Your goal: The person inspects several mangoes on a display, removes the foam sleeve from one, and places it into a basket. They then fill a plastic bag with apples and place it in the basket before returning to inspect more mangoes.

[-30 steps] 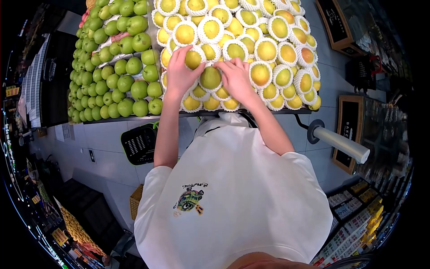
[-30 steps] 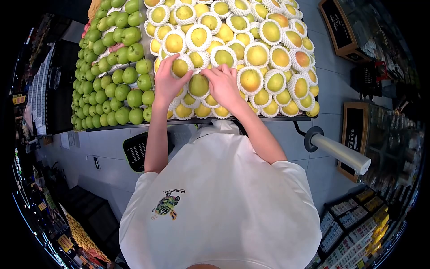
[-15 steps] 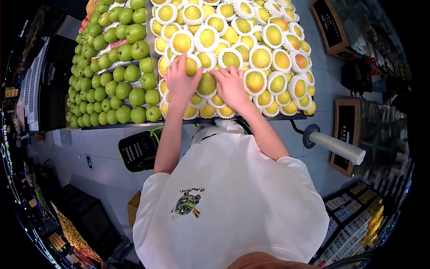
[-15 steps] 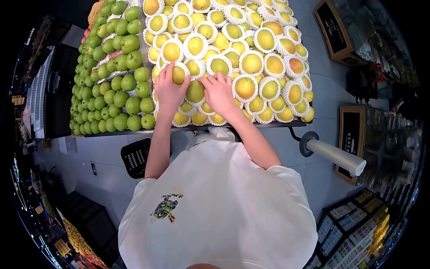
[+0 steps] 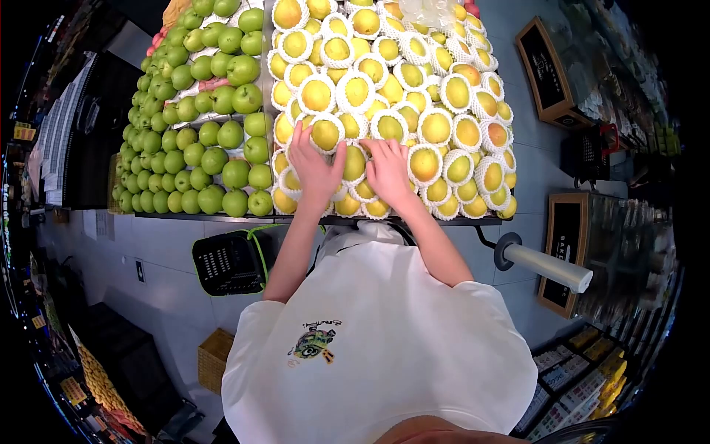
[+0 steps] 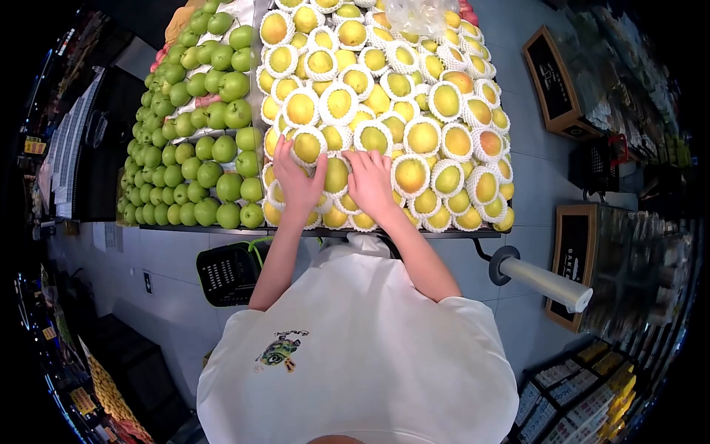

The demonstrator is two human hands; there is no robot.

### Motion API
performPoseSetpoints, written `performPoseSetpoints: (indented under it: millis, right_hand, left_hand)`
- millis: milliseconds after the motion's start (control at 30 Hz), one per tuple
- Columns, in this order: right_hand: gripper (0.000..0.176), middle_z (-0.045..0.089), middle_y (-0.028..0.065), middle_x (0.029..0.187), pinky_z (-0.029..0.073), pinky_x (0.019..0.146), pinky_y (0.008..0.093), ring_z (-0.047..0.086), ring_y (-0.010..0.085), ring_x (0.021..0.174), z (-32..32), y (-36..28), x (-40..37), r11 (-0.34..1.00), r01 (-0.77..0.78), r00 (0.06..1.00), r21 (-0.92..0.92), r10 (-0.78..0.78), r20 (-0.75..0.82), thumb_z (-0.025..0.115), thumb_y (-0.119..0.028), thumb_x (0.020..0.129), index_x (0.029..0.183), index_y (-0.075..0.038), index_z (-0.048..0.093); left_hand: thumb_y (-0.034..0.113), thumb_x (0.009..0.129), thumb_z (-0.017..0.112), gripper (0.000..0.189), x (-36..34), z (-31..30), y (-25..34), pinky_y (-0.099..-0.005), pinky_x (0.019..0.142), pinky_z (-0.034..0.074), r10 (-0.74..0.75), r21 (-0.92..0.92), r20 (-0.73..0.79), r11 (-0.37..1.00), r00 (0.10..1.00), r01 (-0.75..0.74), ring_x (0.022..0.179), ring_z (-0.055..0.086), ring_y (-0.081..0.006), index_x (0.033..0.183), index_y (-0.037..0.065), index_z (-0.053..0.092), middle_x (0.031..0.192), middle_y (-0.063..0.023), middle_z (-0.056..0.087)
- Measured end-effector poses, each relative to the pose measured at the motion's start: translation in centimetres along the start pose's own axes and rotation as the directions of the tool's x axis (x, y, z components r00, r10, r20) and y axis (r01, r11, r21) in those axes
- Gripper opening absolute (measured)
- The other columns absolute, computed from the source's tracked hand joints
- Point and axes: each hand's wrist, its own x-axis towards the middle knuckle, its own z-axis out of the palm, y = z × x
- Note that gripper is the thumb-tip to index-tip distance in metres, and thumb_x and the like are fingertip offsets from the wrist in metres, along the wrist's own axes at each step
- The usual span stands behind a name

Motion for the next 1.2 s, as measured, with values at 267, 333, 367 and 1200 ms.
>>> performPoseSetpoints:
  millis: [267,333,367,1200]
  right_hand:
    - [0.041,0.066,0.0057,0.11,0.039,0.094,0.0429,0.056,0.0274,0.106,0.2,0.1,-0.1,1.0,0.016,1.0,-0.02,-0.016,-0.009,0.064,-0.002,0.082,0.122,-0.011,0.066]
    - [0.04,0.065,0.0056,0.109,0.039,0.094,0.0429,0.056,0.0274,0.106,0.2,0.3,-0.3,1.0,0.014,1.0,-0.025,-0.014,-0.022,0.065,-0.003,0.082,0.121,-0.012,0.067]
    - [0.039,0.065,0.0054,0.108,0.039,0.094,0.0429,0.056,0.0274,0.105,0.3,0.4,-0.4,0.999,0.031,0.999,-0.021,-0.032,-0.026,0.065,-0.003,0.082,0.12,-0.012,0.067]
    - [0.026,0.065,0.0074,0.105,0.039,0.088,0.0424,0.056,0.0272,0.103,1.3,1.3,-0.8,0.997,0.079,0.978,0.002,-0.077,-0.195,0.07,-0.008,0.08,0.106,-0.006,0.068]
  left_hand:
    - [0.038,0.088,0.078,0.078,16.0,4.9,1.1,-0.0555,0.109,0.043,0.006,-0.082,0.164,0.997,0.986,0.008,0.139,0.043,-0.0457,0.15,0.004,0.046,0.156,-0.0222,0.042]
    - [0.041,0.081,0.083,0.085,19.0,6.9,1.8,-0.0557,0.11,0.046,-0.102,0.056,0.339,0.995,0.935,0.088,0.136,0.045,-0.0465,0.152,0.012,0.047,0.155,-0.0219,0.043]
    - [0.041,0.081,0.083,0.085,19.9,7.6,2.0,-0.0557,0.11,0.046,-0.087,0.045,0.341,0.996,0.936,0.076,0.136,0.045,-0.0465,0.152,0.012,0.047,0.155,-0.0219,0.043]
    - [0.038,0.07,0.087,0.076,12.1,18.3,13.3,-0.0515,0.108,0.047,0.165,-0.126,0.688,0.986,0.707,-0.108,0.129,0.046,-0.0467,0.137,0.017,0.06,0.14,-0.0224,0.05]
